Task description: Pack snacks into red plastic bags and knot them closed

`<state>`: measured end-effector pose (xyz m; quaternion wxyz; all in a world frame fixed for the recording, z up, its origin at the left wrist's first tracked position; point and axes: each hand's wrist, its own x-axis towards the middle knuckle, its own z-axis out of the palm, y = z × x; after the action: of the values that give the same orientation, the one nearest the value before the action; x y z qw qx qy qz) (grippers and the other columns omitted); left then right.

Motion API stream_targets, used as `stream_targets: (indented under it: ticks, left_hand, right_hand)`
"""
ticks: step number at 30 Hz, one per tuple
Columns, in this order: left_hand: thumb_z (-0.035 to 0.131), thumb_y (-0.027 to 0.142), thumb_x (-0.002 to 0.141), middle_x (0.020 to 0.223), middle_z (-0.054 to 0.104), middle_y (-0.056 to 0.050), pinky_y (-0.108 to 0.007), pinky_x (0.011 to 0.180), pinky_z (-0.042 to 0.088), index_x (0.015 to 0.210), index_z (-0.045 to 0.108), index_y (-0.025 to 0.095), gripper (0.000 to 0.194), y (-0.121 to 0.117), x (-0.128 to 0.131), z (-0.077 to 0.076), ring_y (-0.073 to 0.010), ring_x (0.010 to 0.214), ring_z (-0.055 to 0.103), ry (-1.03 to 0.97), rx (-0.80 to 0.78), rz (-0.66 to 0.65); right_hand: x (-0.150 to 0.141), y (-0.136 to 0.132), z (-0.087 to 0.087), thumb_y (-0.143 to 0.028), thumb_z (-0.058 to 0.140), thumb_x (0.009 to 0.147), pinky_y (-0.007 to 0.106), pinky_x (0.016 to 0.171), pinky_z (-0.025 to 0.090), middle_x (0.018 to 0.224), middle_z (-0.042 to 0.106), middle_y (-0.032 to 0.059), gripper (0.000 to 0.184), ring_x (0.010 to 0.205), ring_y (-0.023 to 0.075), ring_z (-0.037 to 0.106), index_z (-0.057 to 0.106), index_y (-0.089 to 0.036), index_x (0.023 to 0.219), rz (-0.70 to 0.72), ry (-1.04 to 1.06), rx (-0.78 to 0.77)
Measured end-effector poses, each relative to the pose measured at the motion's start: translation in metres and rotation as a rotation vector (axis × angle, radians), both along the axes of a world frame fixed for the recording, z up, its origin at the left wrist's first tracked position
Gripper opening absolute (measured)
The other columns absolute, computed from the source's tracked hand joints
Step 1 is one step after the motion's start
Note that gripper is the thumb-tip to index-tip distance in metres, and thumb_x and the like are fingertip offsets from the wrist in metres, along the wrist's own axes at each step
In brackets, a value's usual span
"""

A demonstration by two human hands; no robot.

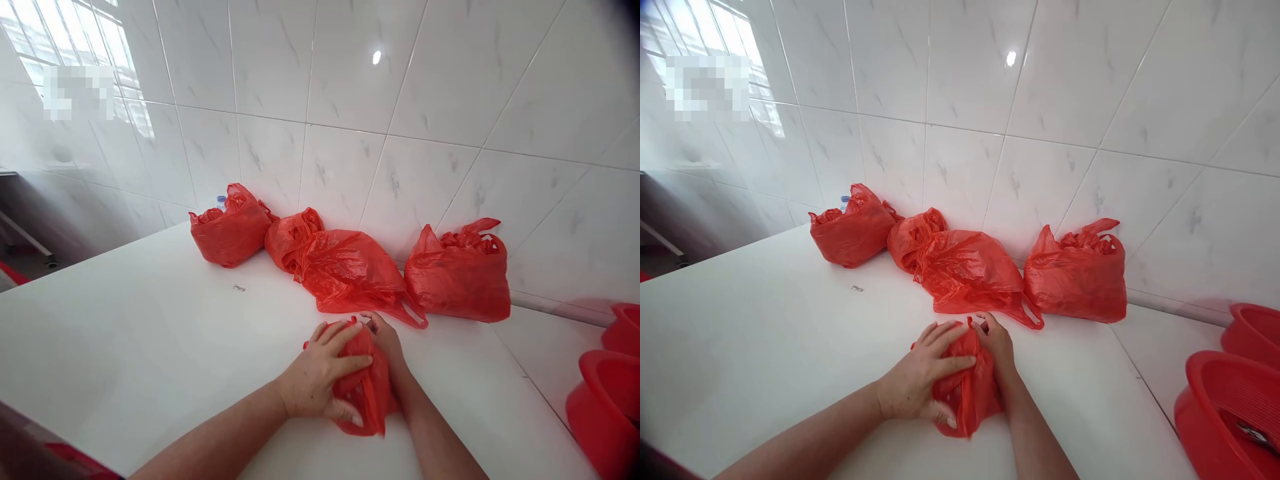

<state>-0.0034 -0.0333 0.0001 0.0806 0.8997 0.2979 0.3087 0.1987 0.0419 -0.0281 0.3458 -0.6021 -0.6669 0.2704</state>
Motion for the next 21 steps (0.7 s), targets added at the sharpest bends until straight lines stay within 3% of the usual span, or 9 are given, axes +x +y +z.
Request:
stream_targets:
  ticks: [4, 7, 10, 13, 17, 21]
  left_hand:
    - [0.066, 0.028, 0.065, 0.130, 0.052, -0.008, -0.048, 0.105, 0.027, 0.107, 0.060, 0.023, 0.042, 0.003, 0.004, -0.014, -0.0312, 0.120, 0.044, 0.039, -0.058, -0.015]
    - [0.060, 0.014, 0.063, 0.101, 0.062, -0.005, -0.037, 0.091, 0.040, 0.081, 0.060, 0.021, 0.019, 0.007, 0.001, -0.019, -0.0221, 0.095, 0.055, 0.027, -0.102, 0.011]
    - [0.056, 0.009, 0.057, 0.072, 0.055, 0.000, -0.030, 0.075, 0.042, 0.057, 0.042, 0.018, 0.017, 0.009, -0.002, -0.017, -0.0150, 0.072, 0.050, 0.049, -0.148, 0.039]
    - [0.051, 0.008, 0.056, 0.060, 0.045, 0.003, -0.026, 0.066, 0.039, 0.055, 0.032, 0.018, 0.022, 0.010, -0.007, -0.012, -0.0118, 0.062, 0.043, 0.047, -0.238, 0.095]
    - [0.046, 0.011, 0.059, 0.059, 0.044, 0.004, -0.024, 0.055, 0.032, 0.057, 0.033, 0.019, 0.015, 0.016, -0.029, -0.001, -0.0111, 0.058, 0.040, 0.023, -0.374, 0.280]
    - [0.045, 0.019, 0.063, 0.055, 0.043, 0.005, -0.023, 0.052, 0.028, 0.055, 0.035, 0.019, 0.013, 0.028, -0.076, 0.014, -0.0112, 0.055, 0.040, -0.084, -0.446, 0.586]
  right_hand:
    - [-0.006, -0.002, 0.002, -0.045, 0.044, 0.082, 0.028, 0.062, 0.040, 0.075, 0.064, 0.0004, 0.041, 0.070, 0.0179, 0.058, 0.057, -0.022, 0.113, -0.007, -0.134, 0.009]
    - [-0.019, -0.011, 0.006, -0.041, 0.044, 0.082, 0.027, 0.064, 0.040, 0.080, 0.067, 0.0007, 0.034, 0.071, 0.0167, 0.059, 0.061, -0.024, 0.106, 0.058, -0.142, 0.000]
    - [-0.033, -0.020, 0.012, -0.035, 0.043, 0.082, 0.025, 0.063, 0.038, 0.082, 0.067, -0.0004, 0.025, 0.072, 0.0149, 0.057, 0.064, -0.024, 0.091, 0.172, -0.162, 0.004]
    - [-0.041, -0.027, 0.014, -0.034, 0.045, 0.082, 0.024, 0.060, 0.036, 0.077, 0.064, -0.0018, 0.021, 0.068, 0.0136, 0.055, 0.063, -0.023, 0.081, 0.228, -0.189, -0.001]
    - [-0.039, -0.026, 0.008, -0.039, 0.044, 0.085, 0.025, 0.064, 0.041, 0.084, 0.063, -0.0006, 0.026, 0.073, 0.0148, 0.056, 0.064, -0.023, 0.085, 0.195, -0.101, 0.067]
    - [-0.026, -0.015, -0.001, -0.036, 0.043, 0.086, 0.030, 0.073, 0.045, 0.101, 0.058, 0.0042, 0.027, 0.080, 0.0162, 0.057, 0.063, -0.021, 0.098, -0.006, -0.084, 0.243]
